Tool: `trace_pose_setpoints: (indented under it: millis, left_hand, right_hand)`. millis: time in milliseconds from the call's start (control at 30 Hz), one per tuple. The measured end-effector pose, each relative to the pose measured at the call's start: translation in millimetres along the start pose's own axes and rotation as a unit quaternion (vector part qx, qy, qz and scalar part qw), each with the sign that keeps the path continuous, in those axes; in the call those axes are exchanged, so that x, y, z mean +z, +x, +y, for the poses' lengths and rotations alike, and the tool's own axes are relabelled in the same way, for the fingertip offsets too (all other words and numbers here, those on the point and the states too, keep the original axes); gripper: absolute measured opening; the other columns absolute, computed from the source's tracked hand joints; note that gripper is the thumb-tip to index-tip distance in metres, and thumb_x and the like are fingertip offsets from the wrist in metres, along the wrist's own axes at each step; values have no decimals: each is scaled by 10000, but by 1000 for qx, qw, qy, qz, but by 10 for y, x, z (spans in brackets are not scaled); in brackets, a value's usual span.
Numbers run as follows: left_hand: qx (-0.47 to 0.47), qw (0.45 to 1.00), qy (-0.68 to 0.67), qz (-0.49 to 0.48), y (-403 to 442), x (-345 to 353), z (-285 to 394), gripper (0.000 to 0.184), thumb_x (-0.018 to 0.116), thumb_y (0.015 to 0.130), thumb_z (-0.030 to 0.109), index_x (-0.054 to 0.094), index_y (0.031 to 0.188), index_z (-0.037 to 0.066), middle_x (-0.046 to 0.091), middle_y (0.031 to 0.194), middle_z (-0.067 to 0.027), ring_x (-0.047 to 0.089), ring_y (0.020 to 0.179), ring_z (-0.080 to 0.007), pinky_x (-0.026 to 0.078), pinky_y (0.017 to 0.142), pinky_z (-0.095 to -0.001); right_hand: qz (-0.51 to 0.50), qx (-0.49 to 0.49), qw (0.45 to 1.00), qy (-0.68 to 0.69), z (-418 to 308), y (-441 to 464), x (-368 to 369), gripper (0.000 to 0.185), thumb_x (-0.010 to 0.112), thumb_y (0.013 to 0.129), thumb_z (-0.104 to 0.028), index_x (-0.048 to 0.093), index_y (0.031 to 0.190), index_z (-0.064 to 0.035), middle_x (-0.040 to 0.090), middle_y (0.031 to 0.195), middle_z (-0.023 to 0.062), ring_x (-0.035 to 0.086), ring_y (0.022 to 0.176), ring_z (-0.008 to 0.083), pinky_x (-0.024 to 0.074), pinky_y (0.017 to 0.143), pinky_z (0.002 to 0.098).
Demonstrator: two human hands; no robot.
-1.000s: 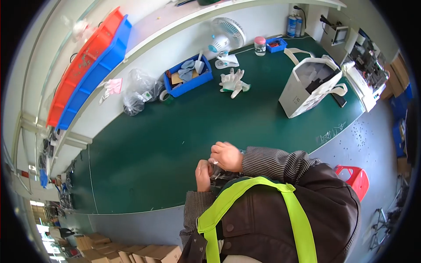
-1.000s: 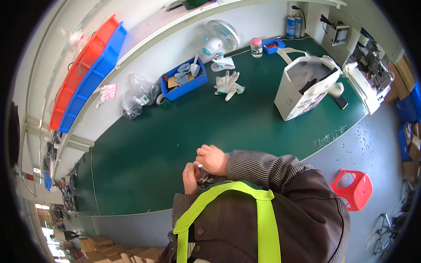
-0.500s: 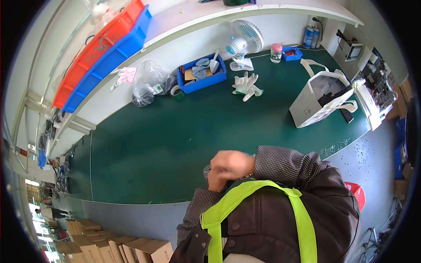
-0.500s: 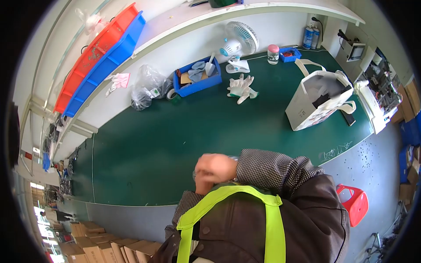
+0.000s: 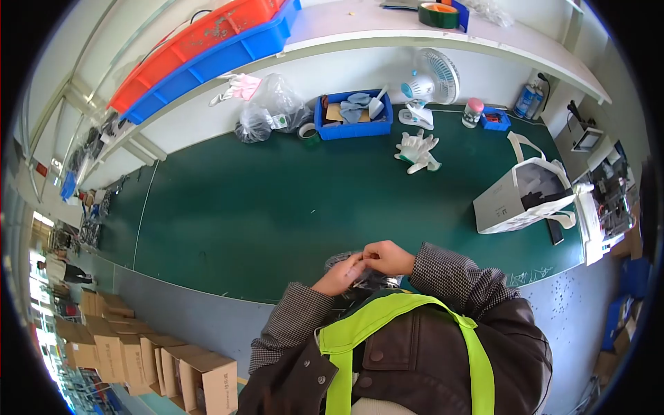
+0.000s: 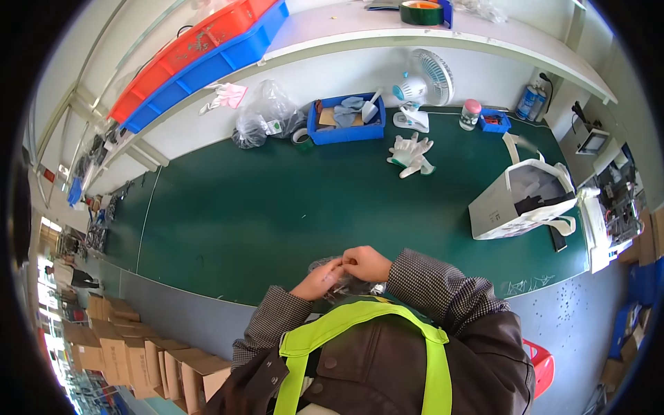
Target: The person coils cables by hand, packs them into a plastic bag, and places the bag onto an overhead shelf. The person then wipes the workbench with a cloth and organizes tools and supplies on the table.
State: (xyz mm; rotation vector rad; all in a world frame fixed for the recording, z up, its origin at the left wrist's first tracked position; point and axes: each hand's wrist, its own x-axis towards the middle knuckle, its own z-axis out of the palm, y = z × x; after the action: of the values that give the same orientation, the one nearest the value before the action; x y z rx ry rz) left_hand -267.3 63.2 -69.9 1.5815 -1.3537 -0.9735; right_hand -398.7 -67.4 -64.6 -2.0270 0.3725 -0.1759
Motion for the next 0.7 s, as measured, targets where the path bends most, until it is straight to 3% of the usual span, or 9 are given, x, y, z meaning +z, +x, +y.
trace_pose_setpoints:
  millis: [33, 100, 167, 367, 500, 533, 600, 667, 700]
  left_hand:
    - [2, 1000, -2, 4, 26, -56, 10, 260, 470, 865, 179, 525, 1057, 12, 595, 980, -95, 575, 764, -232, 436, 721, -286]
    - [-42, 992, -58, -103, 92, -206, 37, 255, 475, 869, 198, 546, 1030, 13, 611, 911, -90, 570, 735, -208, 435, 679, -279]
    - [-86, 967, -111, -212, 119, -294, 61, 256, 480, 873, 216, 568, 1004, 14, 627, 842, -85, 566, 706, -183, 433, 636, -271]
    - [-155, 966, -71, -195, 71, -270, 137, 168, 504, 850, 141, 611, 910, 26, 623, 828, -68, 542, 697, -127, 413, 665, -232]
    - [6, 995, 55, -79, -89, -167, 202, 113, 542, 795, 83, 615, 870, 40, 620, 818, -58, 539, 677, -155, 420, 687, -248]
    - [6, 995, 53, -80, -100, -135, 193, 113, 542, 795, 83, 615, 870, 40, 620, 818, -58, 539, 677, -155, 420, 687, -248]
    - [97, 989, 111, -24, -120, -80, 168, 125, 566, 751, 68, 601, 866, 33, 612, 822, -68, 548, 702, -181, 431, 692, -256]
    - [187, 967, 168, 36, -117, -45, 155, 157, 590, 707, 54, 587, 861, 26, 604, 825, -77, 558, 727, -208, 441, 697, -264]
    - [189, 967, 167, 38, -107, -34, 170, 157, 590, 707, 54, 587, 861, 26, 604, 825, -77, 558, 727, -208, 441, 697, -264]
  right_hand:
    - [13, 5, 1000, 1, -33, -42, 27, 80, 586, 745, -117, 583, 727, -39, 579, 625, 63, 502, 504, 187, 410, 483, 268]
    - [24, 7, 1000, -3, -154, -138, 70, 65, 583, 738, -101, 582, 717, -39, 571, 609, 63, 496, 498, 192, 408, 477, 273]
    - [53, -55, 996, -55, -274, -229, 117, 49, 575, 728, -78, 588, 763, -45, 572, 633, 54, 485, 484, 204, 413, 476, 273]
    - [68, -231, 948, -209, -210, -219, 236, 133, 557, 711, -75, 557, 839, -38, 591, 761, 87, 540, 589, 224, 452, 565, 281]
    - [127, -197, 970, -57, -336, -124, -15, 237, 514, 716, 6, 524, 948, -38, 576, 915, 91, 561, 748, 197, 454, 658, 255]
    - [127, -195, 971, -58, -294, -130, -14, 237, 514, 716, 6, 524, 948, -38, 576, 915, 91, 561, 748, 197, 454, 658, 255]
    - [30, -132, 980, 148, -110, -97, 50, 268, 495, 718, 34, 519, 976, -32, 564, 936, 85, 548, 780, 179, 445, 679, 245]
    - [-70, -63, 934, 343, 57, -59, 103, 300, 477, 720, 63, 515, 1004, -26, 553, 957, 79, 534, 813, 160, 435, 700, 236]
    - [-70, -63, 935, 341, 77, -53, 101, 300, 477, 720, 63, 515, 1004, -26, 553, 957, 79, 534, 813, 160, 435, 700, 236]
